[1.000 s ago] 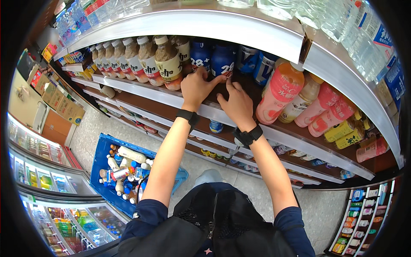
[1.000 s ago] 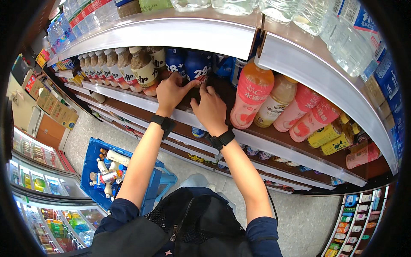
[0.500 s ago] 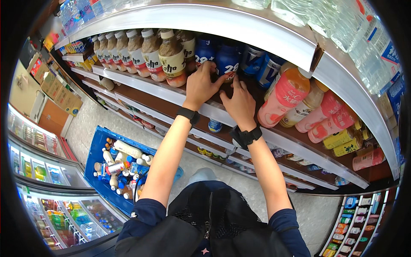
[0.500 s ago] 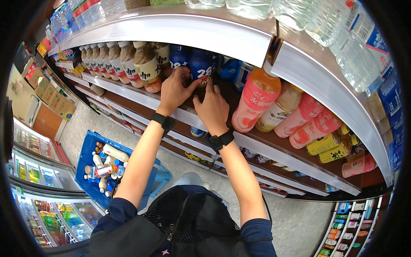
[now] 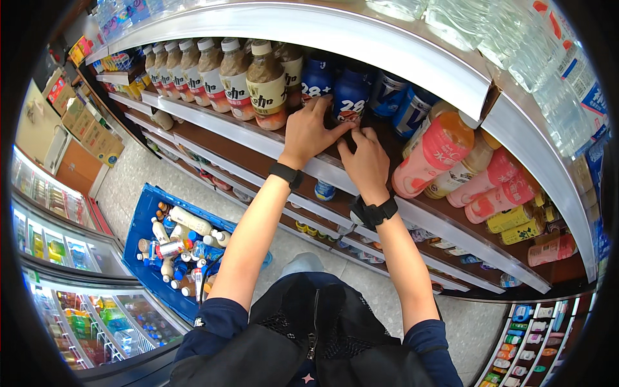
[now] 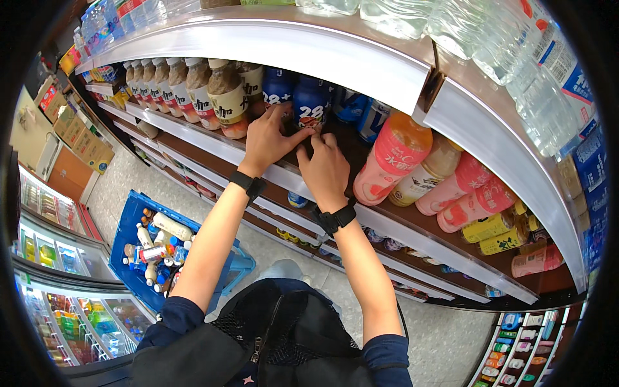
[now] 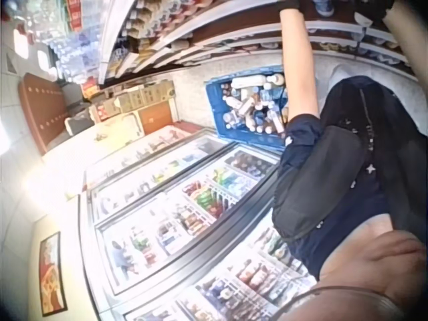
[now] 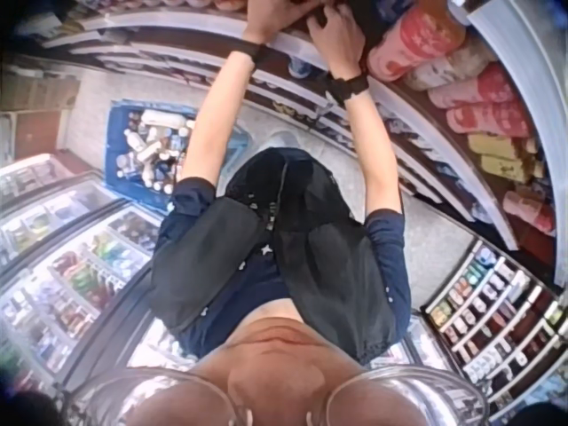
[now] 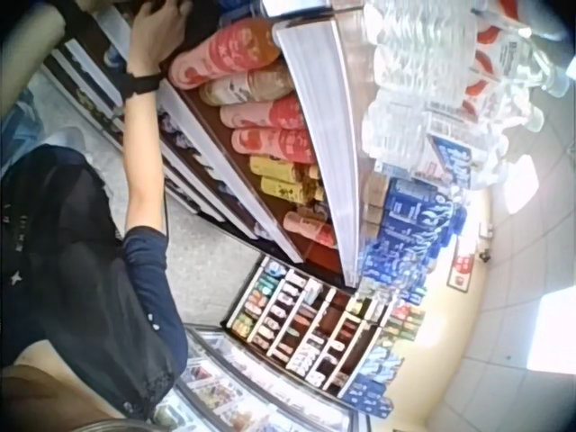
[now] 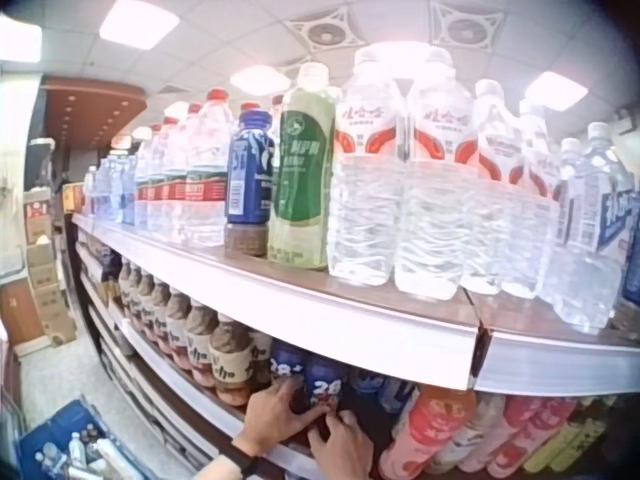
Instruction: Stocking supermarket shelves with bottled drinks from a blue crate.
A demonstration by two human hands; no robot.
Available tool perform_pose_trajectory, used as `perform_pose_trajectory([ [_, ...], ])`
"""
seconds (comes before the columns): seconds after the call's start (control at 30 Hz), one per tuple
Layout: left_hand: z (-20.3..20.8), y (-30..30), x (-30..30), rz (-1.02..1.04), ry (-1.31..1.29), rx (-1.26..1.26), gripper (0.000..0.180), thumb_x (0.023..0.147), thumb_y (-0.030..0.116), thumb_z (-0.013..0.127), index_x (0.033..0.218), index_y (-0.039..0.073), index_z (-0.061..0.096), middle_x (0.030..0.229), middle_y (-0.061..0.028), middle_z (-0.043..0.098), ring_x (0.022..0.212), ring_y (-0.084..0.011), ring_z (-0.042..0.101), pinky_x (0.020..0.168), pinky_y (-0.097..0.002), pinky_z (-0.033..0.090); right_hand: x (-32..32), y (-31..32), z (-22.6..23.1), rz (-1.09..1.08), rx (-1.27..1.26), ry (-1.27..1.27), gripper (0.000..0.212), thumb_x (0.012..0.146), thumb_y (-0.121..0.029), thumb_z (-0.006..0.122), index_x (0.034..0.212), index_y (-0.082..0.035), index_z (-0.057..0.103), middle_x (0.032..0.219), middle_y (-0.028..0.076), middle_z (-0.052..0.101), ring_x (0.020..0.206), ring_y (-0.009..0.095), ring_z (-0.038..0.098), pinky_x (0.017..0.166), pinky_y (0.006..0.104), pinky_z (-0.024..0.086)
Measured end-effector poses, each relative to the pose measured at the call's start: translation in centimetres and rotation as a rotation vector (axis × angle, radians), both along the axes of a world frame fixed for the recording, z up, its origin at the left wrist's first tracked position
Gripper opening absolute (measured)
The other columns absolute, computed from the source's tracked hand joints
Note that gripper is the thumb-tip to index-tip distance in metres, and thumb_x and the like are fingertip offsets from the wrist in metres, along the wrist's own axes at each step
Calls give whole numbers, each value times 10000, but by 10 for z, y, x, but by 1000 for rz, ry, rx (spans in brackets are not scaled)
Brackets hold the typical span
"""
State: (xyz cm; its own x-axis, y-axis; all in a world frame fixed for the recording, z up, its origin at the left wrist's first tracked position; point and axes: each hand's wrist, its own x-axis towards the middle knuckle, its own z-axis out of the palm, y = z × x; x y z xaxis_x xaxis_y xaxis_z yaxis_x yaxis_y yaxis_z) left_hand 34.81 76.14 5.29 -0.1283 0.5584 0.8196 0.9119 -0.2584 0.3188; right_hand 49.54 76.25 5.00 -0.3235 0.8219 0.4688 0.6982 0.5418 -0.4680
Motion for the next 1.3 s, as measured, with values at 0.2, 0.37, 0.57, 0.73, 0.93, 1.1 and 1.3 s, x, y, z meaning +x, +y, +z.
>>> perform_pose_trajectory([
  [0.2, 7, -1, 1, 48, -24, -5, 532, 728, 471, 751, 994, 35, 601, 796, -99, 641, 684, -295, 650, 559, -360, 515, -4, -4, 1, 61, 69, 6, 268, 878, -271, 582, 1074, -120, 686, 972, 38, 625, 842, 277, 641, 664, 383, 511],
  [0.37, 1, 0, 3, -3, 5, -106, 444, 762, 459, 730, 871, 73, 541, 746, -82, 634, 611, -280, 637, 501, -371, 490, -3, -5, -2, 80, 135, 18, 197, 853, -233, 588, 933, -90, 696, 880, 52, 610, 786, 252, 630, 638, 380, 516],
  [0.57, 3, 7, 4, 22, 31, -247, 424, 790, 455, 708, 857, 78, 528, 665, -87, 620, 569, -294, 632, 479, -378, 482, -3, 1, -4, 42, 190, 37, 173, 839, -227, 592, 815, -69, 661, 854, 67, 604, 775, 259, 622, 632, 385, 514],
  [0.73, 4, 10, 9, 10, 67, -204, 394, 815, 430, 694, 862, 75, 531, 643, -83, 612, 537, -290, 621, 465, -375, 476, 3, 4, -5, 57, 228, 66, 184, 829, -237, 595, 775, -67, 637, 851, 72, 604, 766, 264, 620, 625, 389, 514],
  [0.93, 5, 16, 11, -13, 21, -128, 380, 799, 401, 716, 874, 81, 527, 608, -52, 596, 508, -264, 599, 447, -361, 452, 10, 3, 0, 36, 186, 103, 203, 811, -260, 609, 817, -57, 624, 878, 78, 606, 770, 280, 620, 635, 393, 517],
  [1.1, 7, 15, 16, 11, 69, -178, 387, 803, 412, 709, 880, 79, 528, 619, -46, 601, 535, -259, 613, 455, -364, 458, 13, 3, 4, -32, 77, 134, 340, 790, -269, 620, 1021, -21, 588, 1015, 127, 606, 843, 291, 639, 686, 394, 536],
  [1.3, 6, 16, 15, 13, 53, -144, 398, 805, 427, 705, 892, 73, 546, 642, -54, 617, 556, -265, 623, 484, -370, 472, 12, 9, -3, -47, 222, 118, 598, 777, -256, 616, 1278, 39, 480, 1282, 184, 547, 927, 313, 642, 721, 370, 552],
])
